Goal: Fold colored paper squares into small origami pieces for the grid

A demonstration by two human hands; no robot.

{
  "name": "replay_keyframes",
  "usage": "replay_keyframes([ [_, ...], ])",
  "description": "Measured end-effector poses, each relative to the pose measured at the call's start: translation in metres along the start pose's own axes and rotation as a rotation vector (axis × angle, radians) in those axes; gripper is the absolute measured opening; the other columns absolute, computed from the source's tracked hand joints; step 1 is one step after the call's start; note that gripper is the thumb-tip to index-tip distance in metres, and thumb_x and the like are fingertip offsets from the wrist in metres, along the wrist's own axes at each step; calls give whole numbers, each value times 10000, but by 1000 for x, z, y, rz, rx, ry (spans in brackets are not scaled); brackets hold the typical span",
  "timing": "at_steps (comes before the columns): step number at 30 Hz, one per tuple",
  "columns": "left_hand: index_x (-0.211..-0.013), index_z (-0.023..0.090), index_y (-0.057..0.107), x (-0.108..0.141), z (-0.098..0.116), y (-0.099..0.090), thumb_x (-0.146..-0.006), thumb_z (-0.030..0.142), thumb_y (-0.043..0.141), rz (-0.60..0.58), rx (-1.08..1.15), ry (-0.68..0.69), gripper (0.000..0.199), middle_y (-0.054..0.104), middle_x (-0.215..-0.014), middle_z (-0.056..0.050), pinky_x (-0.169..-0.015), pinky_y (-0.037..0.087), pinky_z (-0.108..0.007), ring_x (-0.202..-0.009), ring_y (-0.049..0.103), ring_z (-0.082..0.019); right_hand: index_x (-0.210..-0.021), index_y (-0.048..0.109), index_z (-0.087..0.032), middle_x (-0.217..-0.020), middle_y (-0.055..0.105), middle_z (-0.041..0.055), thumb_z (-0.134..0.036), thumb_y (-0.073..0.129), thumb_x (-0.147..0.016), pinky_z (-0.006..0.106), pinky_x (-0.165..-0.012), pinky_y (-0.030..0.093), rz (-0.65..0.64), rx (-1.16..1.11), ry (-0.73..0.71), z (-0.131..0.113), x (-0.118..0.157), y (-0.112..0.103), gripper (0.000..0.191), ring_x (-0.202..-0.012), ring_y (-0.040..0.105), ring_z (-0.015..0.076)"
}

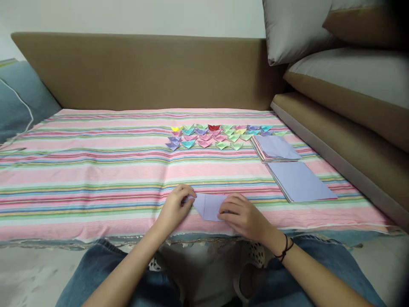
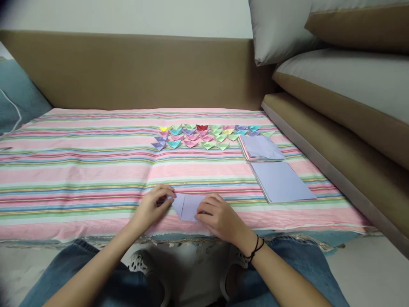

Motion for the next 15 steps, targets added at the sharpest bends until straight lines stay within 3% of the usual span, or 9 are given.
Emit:
replay_keyframes([
  [4,-950,215,649,9,26,5,-862,210,520,-74,-240,247,156,569,-1201,-76,-954,370,-454,-1156,447,-264,-996,631,-180,-989,646,84,-130,519,-848,423,-841,430,7,14,54,9,4,3,192,-967,531,227],
  [8,-1158,206,567,14,41,15,-803,400,613,-212,-221,371,408,561,-1230,-100,-975,351,-461,-1188,426,-286,-972,653,-213,-905,681,58,-109,501,-851,392,-795,466,165,-111,126,15,-2,-11,221,-888,585,209],
  [12,-1058,209,619,4,42,2,-892,259,490,-117,-74,259,216,644,-1029,-83,-842,428,-366,-973,561,-216,-889,681,-198,-821,698,46,-128,531,-832,289,-688,505,279,-365,329,25,-9,-26,175,-746,637,173],
  [15,-959,194,647,-5,38,-4,-859,248,540,-172,120,80,156,678,-863,-35,-712,447,-264,-794,603,-166,-906,684,-188,-829,694,32,-162,590,-792,247,-631,490,141,-541,502,28,-14,-24,150,-729,633,170],
])
Point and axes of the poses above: each hand's wrist, its own x-axis away from the middle knuckle, its own y-axis out of the palm, z = x × y, the point moved 7 cm from there along -x, towards the middle knuckle
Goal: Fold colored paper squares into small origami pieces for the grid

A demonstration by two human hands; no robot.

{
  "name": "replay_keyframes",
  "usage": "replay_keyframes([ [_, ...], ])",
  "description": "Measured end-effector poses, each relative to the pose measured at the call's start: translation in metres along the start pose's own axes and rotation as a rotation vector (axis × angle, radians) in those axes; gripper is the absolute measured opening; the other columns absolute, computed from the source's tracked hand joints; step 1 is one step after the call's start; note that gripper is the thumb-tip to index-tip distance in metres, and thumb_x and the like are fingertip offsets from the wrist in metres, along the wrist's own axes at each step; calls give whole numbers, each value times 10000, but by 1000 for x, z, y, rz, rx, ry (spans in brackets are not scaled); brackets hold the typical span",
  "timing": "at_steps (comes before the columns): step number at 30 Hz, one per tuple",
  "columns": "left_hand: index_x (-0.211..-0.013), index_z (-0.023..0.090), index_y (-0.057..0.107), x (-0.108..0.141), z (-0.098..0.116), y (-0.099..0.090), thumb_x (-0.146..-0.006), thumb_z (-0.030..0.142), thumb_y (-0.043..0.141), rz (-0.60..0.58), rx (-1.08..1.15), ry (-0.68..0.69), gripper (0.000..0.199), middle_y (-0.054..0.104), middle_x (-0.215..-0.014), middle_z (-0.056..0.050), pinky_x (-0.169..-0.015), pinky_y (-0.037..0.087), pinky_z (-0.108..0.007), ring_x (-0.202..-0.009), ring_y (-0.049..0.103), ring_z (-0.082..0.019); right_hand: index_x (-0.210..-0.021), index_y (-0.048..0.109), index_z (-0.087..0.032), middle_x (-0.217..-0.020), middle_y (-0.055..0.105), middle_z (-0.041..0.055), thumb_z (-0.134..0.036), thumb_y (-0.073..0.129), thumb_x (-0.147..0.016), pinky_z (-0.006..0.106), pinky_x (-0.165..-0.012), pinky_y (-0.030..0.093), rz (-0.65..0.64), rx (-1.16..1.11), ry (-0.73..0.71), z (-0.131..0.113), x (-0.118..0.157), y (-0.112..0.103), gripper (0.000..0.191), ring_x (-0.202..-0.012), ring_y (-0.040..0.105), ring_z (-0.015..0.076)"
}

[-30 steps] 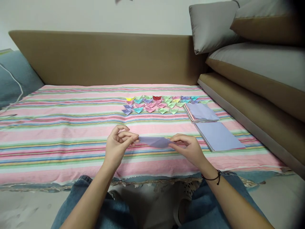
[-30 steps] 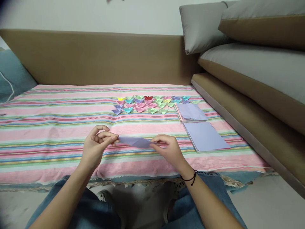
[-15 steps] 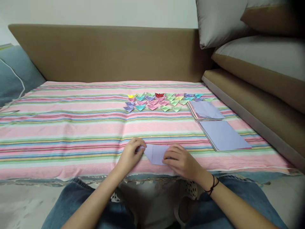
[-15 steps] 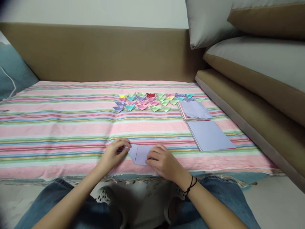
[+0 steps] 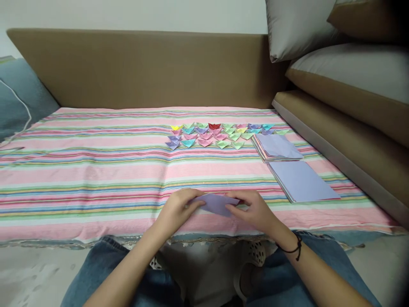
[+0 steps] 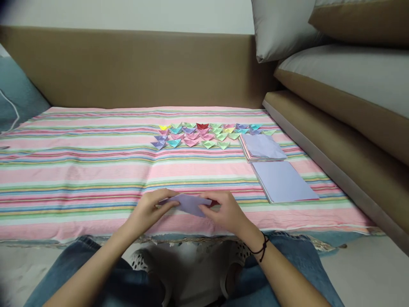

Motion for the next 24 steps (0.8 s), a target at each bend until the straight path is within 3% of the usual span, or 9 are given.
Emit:
replay_keyframes([
  [3,-894,191,668,-3,4,9,-804,276,610,-198,145,-114,136,673,-794,-2,-629,425,-218,-715,592,-144,-976,671,-180,-862,680,37,-220,637,-767,235,-618,470,-178,-132,133,-1,-1,11,216,-753,614,170],
  [7,-851,178,678,-1,12,26,-776,304,637,-337,194,-176,152,628,-662,19,-559,370,-203,-617,538,-123,-746,690,-147,-654,634,24,-240,614,-778,217,-514,401,-193,-144,214,2,-1,17,124,-590,546,128],
  [13,-762,163,657,-2,19,28,-871,267,478,-285,134,-142,234,613,-666,16,-569,341,-205,-630,526,-112,-687,687,-144,-634,640,23,-191,593,-769,211,-526,405,-194,-140,224,4,-2,18,133,-587,550,124],
  [18,-745,164,644,-2,20,29,-844,215,483,-290,102,-117,196,617,-672,15,-577,348,-202,-631,529,-112,-681,689,-148,-616,636,22,-182,570,-774,213,-524,409,-214,-125,192,1,-2,19,155,-576,547,126],
  [24,-762,180,630,-3,20,28,-805,176,500,-212,14,-110,137,625,-719,10,-588,358,-208,-647,528,-121,-648,677,-147,-586,628,14,-123,554,-735,212,-515,414,-160,-63,182,1,-1,21,152,-547,538,120],
])
Point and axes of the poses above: each hand's wrist, its own x-axis away from the middle knuckle, its own y-axis out of the palm, z = x × y, the point moved 7 cm from there along -x, towards the middle knuckle
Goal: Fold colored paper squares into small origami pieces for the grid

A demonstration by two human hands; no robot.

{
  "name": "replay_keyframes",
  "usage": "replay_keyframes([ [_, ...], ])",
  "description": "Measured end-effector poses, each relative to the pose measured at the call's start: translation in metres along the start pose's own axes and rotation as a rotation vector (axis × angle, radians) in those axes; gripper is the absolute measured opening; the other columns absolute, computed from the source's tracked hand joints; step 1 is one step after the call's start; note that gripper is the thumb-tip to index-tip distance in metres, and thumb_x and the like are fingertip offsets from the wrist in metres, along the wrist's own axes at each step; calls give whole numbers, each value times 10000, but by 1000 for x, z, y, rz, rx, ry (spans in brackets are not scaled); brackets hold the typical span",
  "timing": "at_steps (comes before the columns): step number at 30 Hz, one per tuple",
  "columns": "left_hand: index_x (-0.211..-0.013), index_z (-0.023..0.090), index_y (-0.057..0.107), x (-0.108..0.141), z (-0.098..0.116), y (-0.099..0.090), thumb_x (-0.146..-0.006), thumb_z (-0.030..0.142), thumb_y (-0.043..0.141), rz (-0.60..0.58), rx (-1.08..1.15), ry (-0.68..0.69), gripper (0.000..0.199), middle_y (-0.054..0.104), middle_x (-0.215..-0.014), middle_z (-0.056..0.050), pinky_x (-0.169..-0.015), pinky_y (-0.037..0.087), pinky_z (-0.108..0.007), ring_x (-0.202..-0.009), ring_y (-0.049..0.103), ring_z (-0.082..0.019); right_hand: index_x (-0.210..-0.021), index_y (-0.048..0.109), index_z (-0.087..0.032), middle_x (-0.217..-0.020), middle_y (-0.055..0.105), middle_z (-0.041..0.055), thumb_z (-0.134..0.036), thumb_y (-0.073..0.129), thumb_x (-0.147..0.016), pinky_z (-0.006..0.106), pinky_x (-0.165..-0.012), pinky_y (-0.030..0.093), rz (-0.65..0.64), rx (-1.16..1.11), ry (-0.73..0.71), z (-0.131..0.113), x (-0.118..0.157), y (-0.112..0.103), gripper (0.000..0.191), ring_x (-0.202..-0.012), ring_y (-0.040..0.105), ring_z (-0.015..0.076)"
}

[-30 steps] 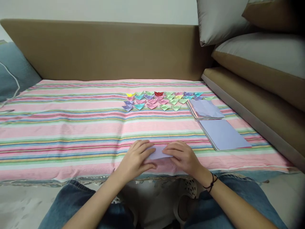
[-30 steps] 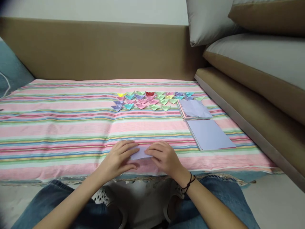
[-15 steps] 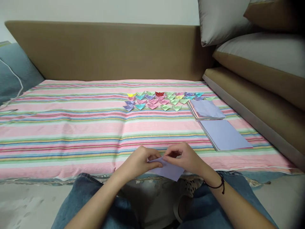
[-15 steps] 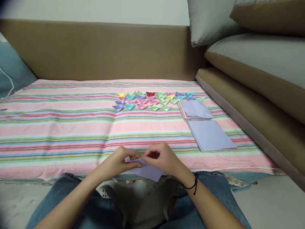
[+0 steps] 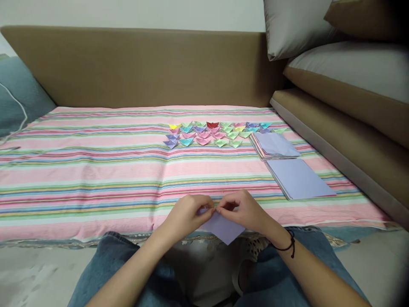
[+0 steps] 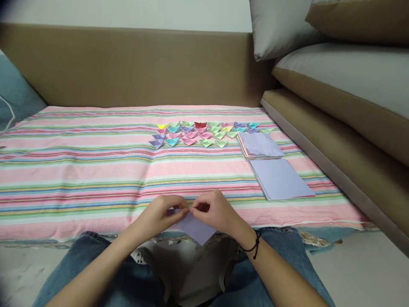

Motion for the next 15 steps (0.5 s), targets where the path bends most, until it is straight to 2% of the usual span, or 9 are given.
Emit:
replay_keyframes([
  [4,-762,177,637,0,5,-1,-811,169,487,-16,23,36,158,627,-709,3,-602,373,-214,-651,536,-125,-664,688,-155,-608,648,17,-130,556,-741,222,-538,438,2,-2,-32,-5,-1,-2,155,-562,562,130],
  [7,-740,171,636,0,3,-9,-814,194,496,-1,36,2,159,624,-694,-1,-591,381,-218,-648,540,-131,-678,698,-160,-624,661,25,-177,576,-753,235,-540,448,11,-17,-29,-5,-2,-10,144,-575,581,145],
  [12,-724,164,633,3,-5,-35,-822,248,517,89,117,-60,174,647,-709,-8,-619,409,-226,-670,563,-135,-662,688,-152,-621,656,37,-317,633,-749,235,-489,422,92,-135,90,10,0,-33,195,-562,580,150],
  [15,-732,153,636,4,-14,-44,-824,310,537,127,197,-120,207,646,-694,-17,-613,414,-231,-662,566,-138,-658,668,-142,-613,637,30,-364,650,-745,227,-480,405,82,-229,151,18,-1,-35,240,-550,559,135],
])
Point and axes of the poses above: each hand's wrist, its own x-axis away from the middle knuckle, its own y-axis out of the palm, z = x × y, the point moved 7 cm from there along -x, towards the middle knuckle
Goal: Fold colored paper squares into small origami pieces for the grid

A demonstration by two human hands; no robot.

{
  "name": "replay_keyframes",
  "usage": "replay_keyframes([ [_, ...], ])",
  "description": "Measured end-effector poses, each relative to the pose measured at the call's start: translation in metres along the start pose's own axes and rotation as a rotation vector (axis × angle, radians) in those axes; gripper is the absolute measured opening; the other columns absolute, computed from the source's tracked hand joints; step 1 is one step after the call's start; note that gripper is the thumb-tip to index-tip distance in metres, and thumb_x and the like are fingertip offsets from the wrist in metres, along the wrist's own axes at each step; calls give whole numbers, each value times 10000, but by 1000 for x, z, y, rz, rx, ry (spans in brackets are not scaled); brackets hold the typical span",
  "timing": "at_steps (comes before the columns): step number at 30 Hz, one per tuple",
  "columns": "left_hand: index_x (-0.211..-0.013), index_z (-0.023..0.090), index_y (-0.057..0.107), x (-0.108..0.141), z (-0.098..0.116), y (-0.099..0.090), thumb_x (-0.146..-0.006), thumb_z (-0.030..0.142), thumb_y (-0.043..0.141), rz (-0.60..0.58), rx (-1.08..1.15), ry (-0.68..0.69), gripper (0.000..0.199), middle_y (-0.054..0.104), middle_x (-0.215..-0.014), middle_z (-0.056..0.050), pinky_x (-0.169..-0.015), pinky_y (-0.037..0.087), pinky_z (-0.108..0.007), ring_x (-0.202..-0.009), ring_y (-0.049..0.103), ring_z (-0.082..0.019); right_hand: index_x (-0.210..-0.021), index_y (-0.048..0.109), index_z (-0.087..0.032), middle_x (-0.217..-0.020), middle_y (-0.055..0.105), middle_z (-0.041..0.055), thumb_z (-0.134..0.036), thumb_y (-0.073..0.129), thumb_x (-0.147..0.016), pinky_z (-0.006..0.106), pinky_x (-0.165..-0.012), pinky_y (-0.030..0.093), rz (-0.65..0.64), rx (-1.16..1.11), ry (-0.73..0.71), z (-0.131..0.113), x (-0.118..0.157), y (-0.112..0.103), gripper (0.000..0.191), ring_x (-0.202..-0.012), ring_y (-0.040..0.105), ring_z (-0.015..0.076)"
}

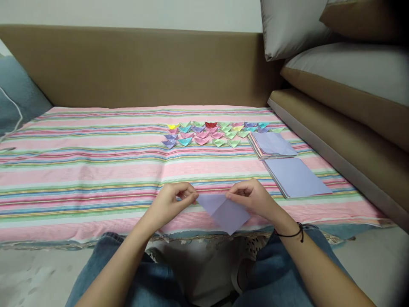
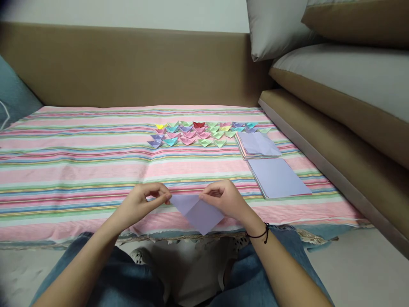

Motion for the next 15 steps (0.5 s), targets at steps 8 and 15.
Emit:
replay_keyframes([
  [8,-656,130,583,-4,-22,9,-757,410,633,-48,235,-111,302,426,-534,44,-476,256,-214,-504,354,-77,-771,657,-147,-721,627,13,-331,673,-746,234,-589,429,-323,-50,9,6,2,42,186,-661,564,129],
  [15,-838,157,592,-4,-15,16,-837,426,526,23,301,-102,276,496,-665,24,-522,330,-213,-590,442,-94,-763,578,-159,-700,634,8,-341,725,-682,245,-581,453,-113,-212,49,20,-6,35,248,-649,602,143],
])
Point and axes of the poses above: each hand's wrist, its own x-axis away from the middle knuckle, its own y-axis out of the palm, z = x × y, the point moved 7 cm from there along -x, towards the middle knuckle
